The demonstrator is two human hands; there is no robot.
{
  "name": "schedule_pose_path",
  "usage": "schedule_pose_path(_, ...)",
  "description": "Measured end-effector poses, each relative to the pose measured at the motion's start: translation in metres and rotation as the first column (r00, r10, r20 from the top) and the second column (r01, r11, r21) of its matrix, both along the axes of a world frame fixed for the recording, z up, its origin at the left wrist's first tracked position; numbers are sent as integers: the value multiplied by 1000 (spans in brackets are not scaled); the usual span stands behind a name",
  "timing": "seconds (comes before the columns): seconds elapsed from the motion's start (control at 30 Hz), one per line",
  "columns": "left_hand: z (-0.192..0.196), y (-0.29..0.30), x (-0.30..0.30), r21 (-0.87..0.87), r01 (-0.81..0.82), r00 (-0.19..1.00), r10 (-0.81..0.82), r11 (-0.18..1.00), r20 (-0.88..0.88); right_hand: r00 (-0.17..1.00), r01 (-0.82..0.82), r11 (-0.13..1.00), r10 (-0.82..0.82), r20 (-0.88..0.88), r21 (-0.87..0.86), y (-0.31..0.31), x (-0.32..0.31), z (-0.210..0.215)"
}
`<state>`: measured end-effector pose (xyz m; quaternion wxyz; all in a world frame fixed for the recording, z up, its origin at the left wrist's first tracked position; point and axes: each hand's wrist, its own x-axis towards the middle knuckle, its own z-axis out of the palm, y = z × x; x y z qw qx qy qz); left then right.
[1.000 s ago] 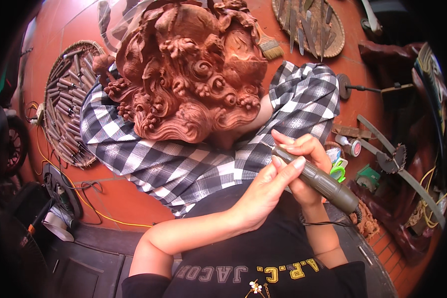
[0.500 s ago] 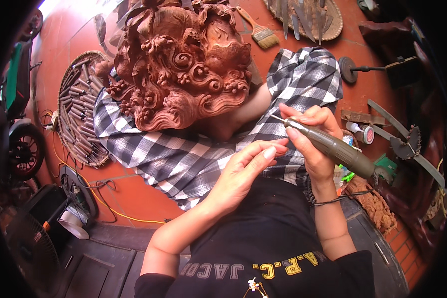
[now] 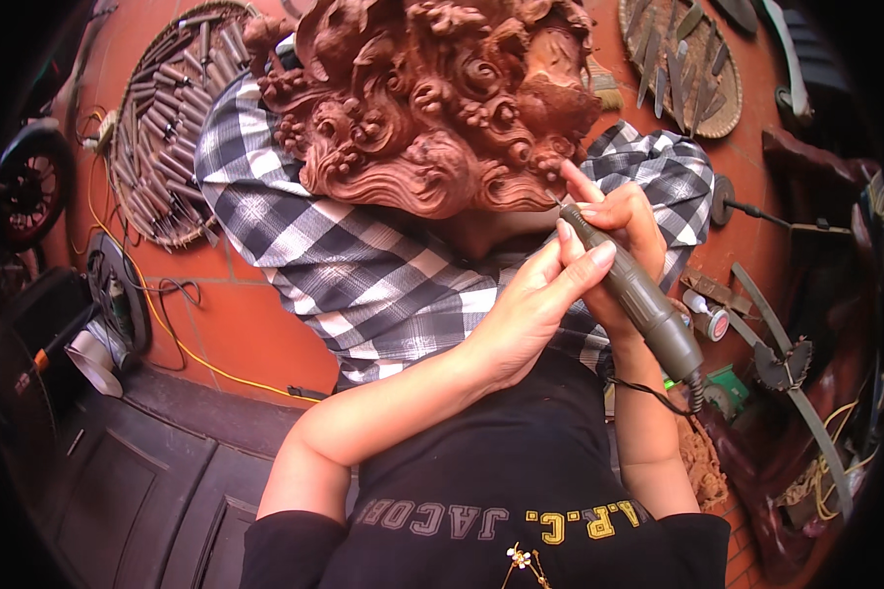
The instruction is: The person uses a rotary carving tool to refine details on a large reddish-brown wooden sculpture. They hold the tool with both hands and work on intricate surface features, occasionally adjusting hand position to reach different areas.
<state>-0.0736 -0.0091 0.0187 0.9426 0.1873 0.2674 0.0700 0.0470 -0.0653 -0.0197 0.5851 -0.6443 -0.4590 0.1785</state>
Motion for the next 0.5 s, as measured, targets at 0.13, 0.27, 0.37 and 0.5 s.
schedule_pose_path(0.13, -4, 6, -4, -139, -91, 995, 95, 986, 26, 972, 73, 996, -59, 227, -53, 9, -12, 8)
schedule_pose_path(0.27, -14, 9, -8, -247, -81, 994, 97, 966, 54, 954, 102, 986, -60, 295, -130, 10, -17, 14)
schedule_pose_path(0.37, -18, 12, -6, -276, -39, 992, 70, 960, 103, 957, 124, 980, -76, 281, -158, 9, -14, 11)
schedule_pose_path(0.5, -16, 15, -3, -265, -19, 994, 47, 964, 100, 976, 119, 971, -76, 203, -206, 6, -11, 11)
